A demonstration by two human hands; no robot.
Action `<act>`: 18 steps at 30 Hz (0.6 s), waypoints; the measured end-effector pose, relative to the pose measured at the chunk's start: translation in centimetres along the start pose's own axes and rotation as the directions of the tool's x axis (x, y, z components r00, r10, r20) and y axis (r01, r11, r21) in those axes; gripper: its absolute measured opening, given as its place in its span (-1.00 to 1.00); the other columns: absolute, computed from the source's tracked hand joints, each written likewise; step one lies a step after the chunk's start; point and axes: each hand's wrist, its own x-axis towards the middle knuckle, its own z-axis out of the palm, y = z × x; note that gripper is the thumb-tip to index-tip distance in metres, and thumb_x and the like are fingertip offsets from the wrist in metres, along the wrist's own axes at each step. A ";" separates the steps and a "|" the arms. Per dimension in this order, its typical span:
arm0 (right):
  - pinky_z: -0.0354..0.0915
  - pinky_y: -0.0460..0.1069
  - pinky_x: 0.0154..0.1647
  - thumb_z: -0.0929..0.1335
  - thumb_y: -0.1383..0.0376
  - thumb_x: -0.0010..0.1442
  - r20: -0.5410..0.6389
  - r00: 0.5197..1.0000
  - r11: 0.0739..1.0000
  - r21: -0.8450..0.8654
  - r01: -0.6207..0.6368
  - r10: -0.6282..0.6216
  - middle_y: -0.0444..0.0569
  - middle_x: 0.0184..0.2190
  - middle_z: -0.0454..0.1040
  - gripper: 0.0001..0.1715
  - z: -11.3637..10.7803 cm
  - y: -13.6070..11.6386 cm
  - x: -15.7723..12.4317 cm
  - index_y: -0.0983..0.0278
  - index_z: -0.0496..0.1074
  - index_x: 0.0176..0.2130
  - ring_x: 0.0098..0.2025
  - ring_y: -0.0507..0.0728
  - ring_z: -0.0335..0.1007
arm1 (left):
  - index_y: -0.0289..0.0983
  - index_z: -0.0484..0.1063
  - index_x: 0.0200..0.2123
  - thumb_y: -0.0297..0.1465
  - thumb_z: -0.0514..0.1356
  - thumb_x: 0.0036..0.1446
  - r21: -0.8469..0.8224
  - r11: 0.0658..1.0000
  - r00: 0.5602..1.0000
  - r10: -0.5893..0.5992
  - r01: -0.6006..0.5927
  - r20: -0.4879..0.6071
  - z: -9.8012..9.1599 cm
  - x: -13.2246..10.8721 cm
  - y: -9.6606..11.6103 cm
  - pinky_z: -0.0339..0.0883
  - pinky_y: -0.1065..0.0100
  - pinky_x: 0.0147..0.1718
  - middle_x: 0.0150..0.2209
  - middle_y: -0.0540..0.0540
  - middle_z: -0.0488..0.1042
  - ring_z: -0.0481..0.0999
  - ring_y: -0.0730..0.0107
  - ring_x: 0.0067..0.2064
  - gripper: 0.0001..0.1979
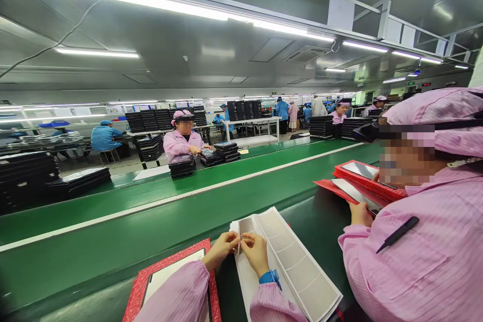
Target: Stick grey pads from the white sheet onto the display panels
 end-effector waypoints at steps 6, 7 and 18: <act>0.41 -0.01 -0.34 0.33 0.27 -0.12 -0.098 0.995 0.996 -0.090 -0.014 0.005 0.00 -0.53 0.56 -0.69 -0.3 -0.6 0.0 0.35 0.46 -0.32 -0.44 0.17 0.51 | -0.35 0.36 -0.30 -0.30 0.11 0.15 0.109 0.990 0.990 -0.073 0.086 -0.119 -0.2 0.3 -0.4 0.35 0.38 -0.41 -0.40 0.02 0.41 0.42 0.53 -0.42 -0.80; 0.40 -0.01 -0.35 0.32 0.28 -0.12 -0.117 0.993 0.994 -0.110 -0.018 0.005 -0.01 -0.54 0.55 -0.70 -0.5 -0.6 0.0 0.35 0.45 -0.32 -0.45 0.17 0.51 | -0.34 0.36 -0.25 -0.30 0.10 0.16 0.129 0.985 0.983 -0.096 0.116 -0.155 -0.3 0.3 -0.5 0.37 0.35 -0.38 -0.34 -0.01 0.43 0.43 0.50 -0.38 -0.79; 0.33 0.00 -0.32 0.29 0.28 -0.20 -0.253 0.960 0.926 -0.377 0.015 -0.118 -0.13 -0.60 0.51 -0.57 -7.3 -8.2 1.8 0.28 0.42 -0.24 -0.48 0.15 0.48 | -0.29 0.33 -0.10 -0.29 0.11 0.15 0.216 0.915 0.908 -0.262 0.342 -0.327 0.6 0.0 0.1 0.38 0.22 -0.22 -0.11 -0.09 0.40 0.44 0.33 -0.17 -0.72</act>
